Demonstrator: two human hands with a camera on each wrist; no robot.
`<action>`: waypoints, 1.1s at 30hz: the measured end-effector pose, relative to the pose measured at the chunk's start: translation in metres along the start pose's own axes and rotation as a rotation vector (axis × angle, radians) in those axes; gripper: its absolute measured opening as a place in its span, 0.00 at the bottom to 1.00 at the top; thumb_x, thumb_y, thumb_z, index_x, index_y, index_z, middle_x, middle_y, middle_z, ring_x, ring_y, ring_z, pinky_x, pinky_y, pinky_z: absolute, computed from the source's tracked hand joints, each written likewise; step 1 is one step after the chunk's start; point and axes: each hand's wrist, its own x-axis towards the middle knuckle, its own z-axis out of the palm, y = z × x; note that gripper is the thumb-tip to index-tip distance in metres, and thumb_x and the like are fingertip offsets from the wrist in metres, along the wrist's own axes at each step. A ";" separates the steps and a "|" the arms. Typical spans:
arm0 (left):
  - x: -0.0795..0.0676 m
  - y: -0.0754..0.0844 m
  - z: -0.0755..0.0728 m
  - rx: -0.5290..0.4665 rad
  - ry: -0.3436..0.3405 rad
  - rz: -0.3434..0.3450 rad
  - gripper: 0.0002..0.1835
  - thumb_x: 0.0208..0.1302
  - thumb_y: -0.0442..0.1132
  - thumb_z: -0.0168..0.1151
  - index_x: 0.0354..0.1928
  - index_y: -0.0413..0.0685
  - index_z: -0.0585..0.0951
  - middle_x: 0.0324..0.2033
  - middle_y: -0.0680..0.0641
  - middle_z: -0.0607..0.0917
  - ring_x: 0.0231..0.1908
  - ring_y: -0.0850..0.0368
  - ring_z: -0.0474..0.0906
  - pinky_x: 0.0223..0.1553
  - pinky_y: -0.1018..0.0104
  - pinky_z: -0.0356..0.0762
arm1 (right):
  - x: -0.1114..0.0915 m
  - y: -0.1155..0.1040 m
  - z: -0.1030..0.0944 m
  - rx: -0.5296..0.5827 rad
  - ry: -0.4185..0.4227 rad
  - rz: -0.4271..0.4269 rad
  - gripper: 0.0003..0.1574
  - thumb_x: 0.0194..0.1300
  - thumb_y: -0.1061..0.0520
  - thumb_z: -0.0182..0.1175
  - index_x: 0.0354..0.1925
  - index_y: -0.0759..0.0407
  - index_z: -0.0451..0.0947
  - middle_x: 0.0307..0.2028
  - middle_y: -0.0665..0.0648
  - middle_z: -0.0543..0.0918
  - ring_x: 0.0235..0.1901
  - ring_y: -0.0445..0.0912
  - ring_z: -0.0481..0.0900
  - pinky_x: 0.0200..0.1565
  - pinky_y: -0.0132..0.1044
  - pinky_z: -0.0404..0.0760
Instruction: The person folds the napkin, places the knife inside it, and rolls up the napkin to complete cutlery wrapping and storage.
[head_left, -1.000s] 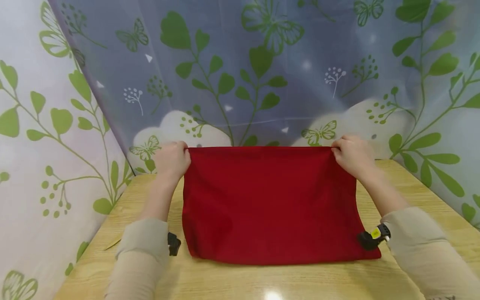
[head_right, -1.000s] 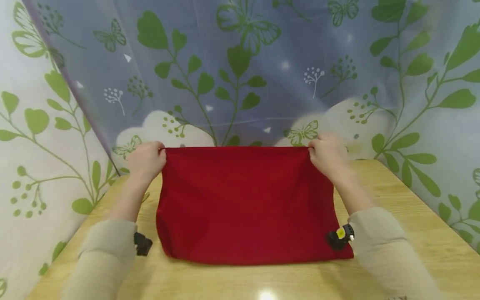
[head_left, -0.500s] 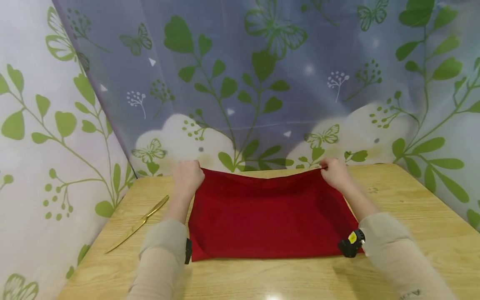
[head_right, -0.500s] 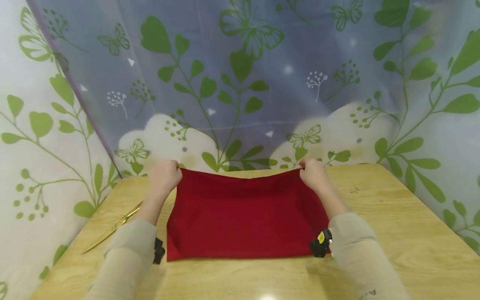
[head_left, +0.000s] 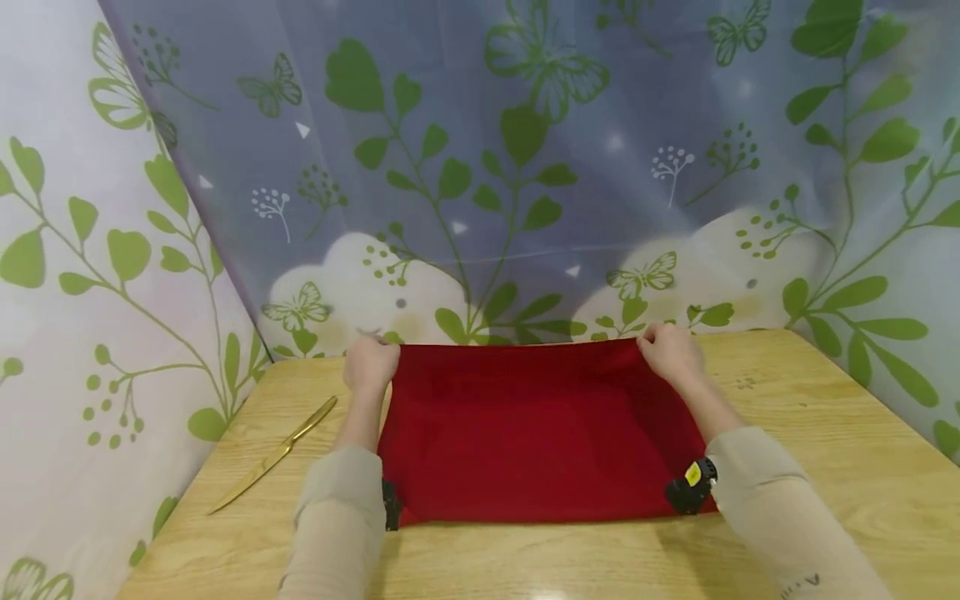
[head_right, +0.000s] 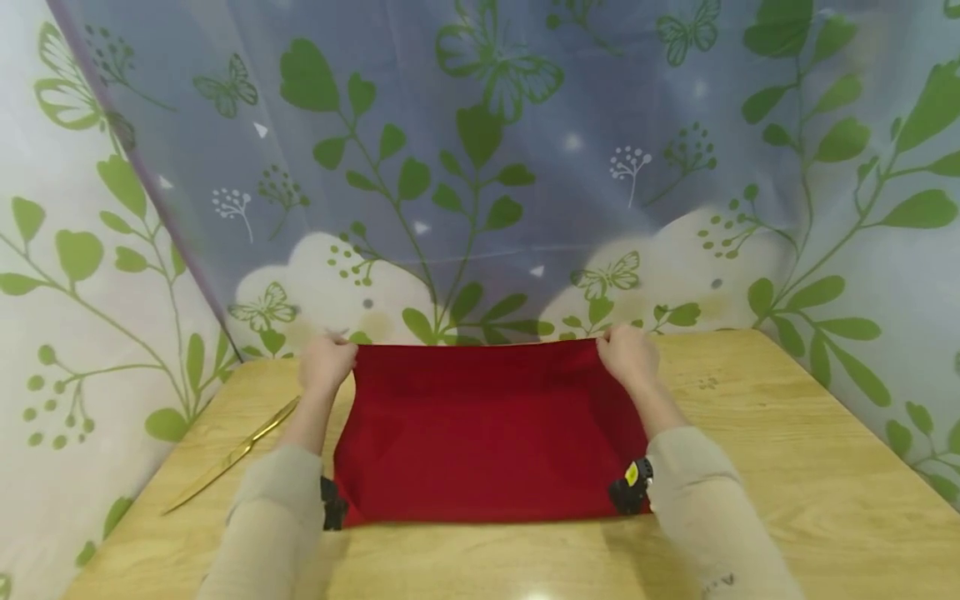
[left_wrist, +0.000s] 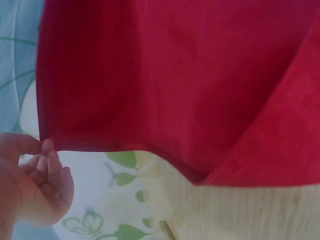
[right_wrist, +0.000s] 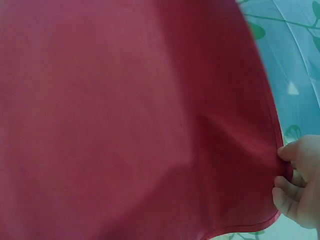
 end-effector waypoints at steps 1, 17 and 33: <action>0.001 0.000 -0.001 -0.032 0.004 -0.018 0.13 0.48 0.34 0.45 0.10 0.53 0.63 0.09 0.55 0.62 0.15 0.59 0.54 0.15 0.68 0.50 | 0.001 0.000 -0.001 -0.001 0.004 0.002 0.13 0.66 0.60 0.50 0.34 0.70 0.77 0.23 0.61 0.77 0.22 0.51 0.72 0.27 0.43 0.70; 0.007 0.004 0.011 -0.491 -0.062 -0.198 0.18 0.60 0.32 0.52 0.52 0.33 0.77 0.44 0.38 0.82 0.45 0.46 0.79 0.35 0.68 0.75 | 0.017 -0.001 0.012 0.159 -0.059 0.043 0.26 0.65 0.64 0.46 0.58 0.79 0.63 0.55 0.76 0.69 0.54 0.68 0.67 0.52 0.57 0.68; -0.006 -0.029 -0.001 0.322 -0.632 0.322 0.23 0.62 0.41 0.57 0.51 0.28 0.74 0.48 0.34 0.78 0.51 0.40 0.73 0.50 0.52 0.70 | -0.014 0.017 0.019 -0.049 -0.448 -0.288 0.17 0.60 0.64 0.57 0.46 0.74 0.75 0.42 0.67 0.80 0.46 0.62 0.75 0.47 0.53 0.73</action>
